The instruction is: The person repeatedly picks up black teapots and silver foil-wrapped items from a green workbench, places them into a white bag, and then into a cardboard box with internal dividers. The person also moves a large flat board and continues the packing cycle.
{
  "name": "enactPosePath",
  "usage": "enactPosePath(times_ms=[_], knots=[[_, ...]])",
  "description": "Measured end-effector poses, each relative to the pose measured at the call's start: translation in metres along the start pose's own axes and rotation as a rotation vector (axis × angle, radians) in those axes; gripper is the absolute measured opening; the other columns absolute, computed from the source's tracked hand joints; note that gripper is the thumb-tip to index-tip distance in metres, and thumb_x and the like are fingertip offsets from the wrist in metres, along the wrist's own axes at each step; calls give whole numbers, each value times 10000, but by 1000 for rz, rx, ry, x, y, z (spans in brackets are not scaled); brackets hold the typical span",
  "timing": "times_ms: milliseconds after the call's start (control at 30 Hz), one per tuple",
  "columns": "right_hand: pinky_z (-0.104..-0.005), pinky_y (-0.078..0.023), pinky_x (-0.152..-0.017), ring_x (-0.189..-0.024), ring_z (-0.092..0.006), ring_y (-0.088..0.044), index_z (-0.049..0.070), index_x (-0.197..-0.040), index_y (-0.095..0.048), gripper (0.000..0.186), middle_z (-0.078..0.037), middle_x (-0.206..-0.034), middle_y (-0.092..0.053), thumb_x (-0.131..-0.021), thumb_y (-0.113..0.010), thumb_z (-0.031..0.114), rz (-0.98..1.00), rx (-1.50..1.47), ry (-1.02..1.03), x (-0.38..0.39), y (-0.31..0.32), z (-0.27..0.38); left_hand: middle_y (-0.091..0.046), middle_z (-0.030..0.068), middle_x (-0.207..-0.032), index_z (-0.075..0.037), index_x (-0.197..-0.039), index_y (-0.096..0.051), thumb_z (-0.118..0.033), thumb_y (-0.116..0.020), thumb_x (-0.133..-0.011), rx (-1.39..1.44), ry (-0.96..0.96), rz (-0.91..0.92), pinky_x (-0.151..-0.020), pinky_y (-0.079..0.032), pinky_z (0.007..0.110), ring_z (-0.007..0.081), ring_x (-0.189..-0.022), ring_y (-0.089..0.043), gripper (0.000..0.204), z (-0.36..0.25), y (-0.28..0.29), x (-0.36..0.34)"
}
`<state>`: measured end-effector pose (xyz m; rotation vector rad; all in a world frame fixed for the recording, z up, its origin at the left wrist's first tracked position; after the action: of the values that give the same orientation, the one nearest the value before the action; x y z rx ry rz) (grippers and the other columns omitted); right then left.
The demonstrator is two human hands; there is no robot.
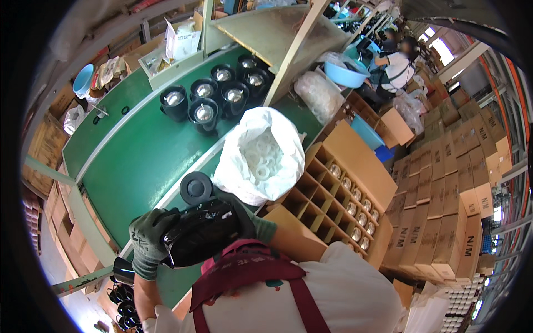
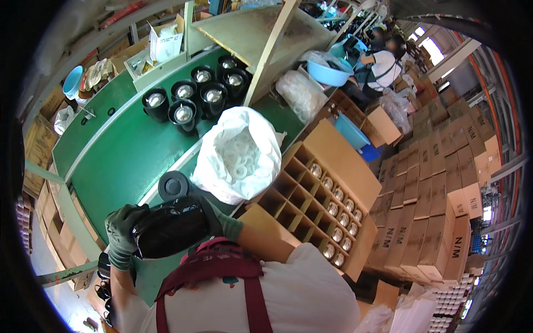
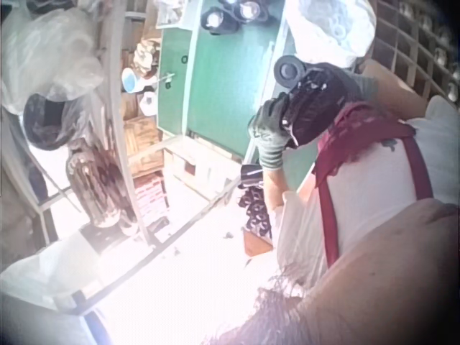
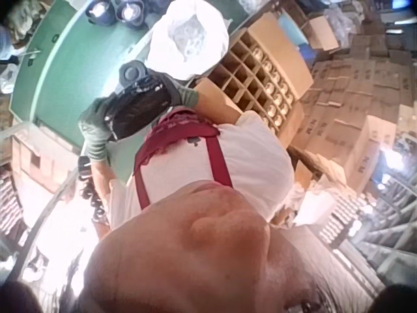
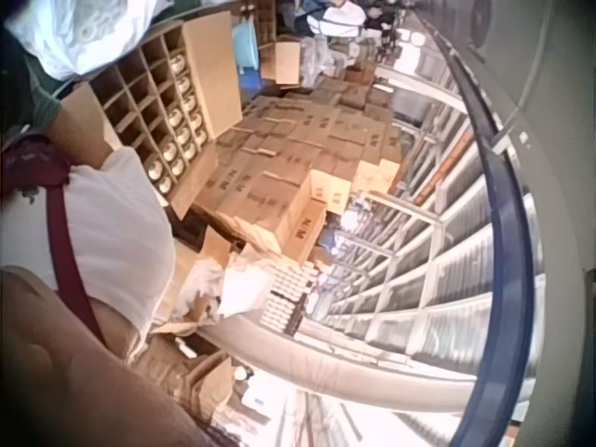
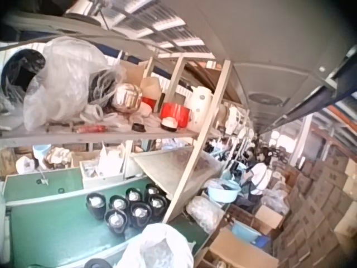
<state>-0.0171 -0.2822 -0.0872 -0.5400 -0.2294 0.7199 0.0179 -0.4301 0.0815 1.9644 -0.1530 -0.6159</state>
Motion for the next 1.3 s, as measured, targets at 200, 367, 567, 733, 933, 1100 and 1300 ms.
enactPosePath(times_ms=[200, 367, 567, 733, 933, 1100, 1300], knots=[[-329, -311, -1118, -1316, -186, -430, 30, -1480, -306, 681, -114, -1464, -423, -1004, -368, 513, -131, -140, 16, 12, 2, 38, -690, 120, -868, -1, -976, -689, -152, -672, -744, 495, 436, -131, -704, -524, 334, 258, -785, -684, 277, 61, -46, 27], [-332, -310, -1122, -1333, -213, -410, -11, -1462, -318, 529, -127, -1465, -413, -1026, -390, 279, -128, 485, 313, 14, 1, 73, -694, 97, -935, 44, -1011, -645, -91, -550, -907, 1462, 825, -154, -741, -532, 314, 185, -830, -656, 196, 92, -115, 77], [-314, -432, -1030, -1144, -198, -562, 30, -1398, -432, 477, -100, -1366, -507, -1032, -378, 332, -143, -182, -218, 18, 50, -18, -655, 136, -1052, 28, -1087, -623, -161, -701, -799, 525, 259, 10, -805, -519, 350, 252, -926, -634, 354, 32, -45, 34], [-366, -380, -1061, -1223, -300, -511, -30, -1430, -369, 601, -150, -1440, -421, -987, -424, 372, -372, 670, 521, 28, -15, 95, -608, 115, -1229, 16, -1260, -560, -72, -753, -785, 1516, 438, 39, -924, -511, 348, 190, -1063, -585, 521, 92, -126, 87], [-376, -350, -1082, -1284, -265, -460, -35, -1426, -358, 579, -166, -1415, -449, -967, -479, 297, -218, 552, 411, 38, 1, 61, -679, 141, -965, 1, -1121, -642, -144, -730, -783, 460, 217, -83, -747, -538, 321, 254, -832, -676, 378, 42, -33, 24], [-353, -406, -1052, -1228, -228, -510, -25, -1399, -403, 503, -148, -1361, -508, -977, -469, 241, -183, 375, 264, 32, 19, 41, -646, 136, -900, -45, -1029, -685, -239, -750, -708, 309, 105, -23, -695, -530, 330, 281, -775, -681, 381, 21, -27, 9], [-385, -397, -1048, -1215, -277, -518, -21, -1312, -516, 507, -180, -1275, -551, -956, -525, 340, -451, 471, 617, 33, 6, 126, -537, 174, -1293, -2, -1335, -487, -245, -670, -823, 1423, 770, -29, -1032, -420, 368, 263, -1201, -530, 596, 88, -103, 65]])
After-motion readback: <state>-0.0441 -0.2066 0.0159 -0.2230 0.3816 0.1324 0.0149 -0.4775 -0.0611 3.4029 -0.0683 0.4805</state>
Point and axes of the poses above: each hand's wrist, its own x-axis away from the middle knuckle, its own y-axis out of the back of the hand, z = x × y, the point moved 10 cm from there along -x, towards the middle knuckle
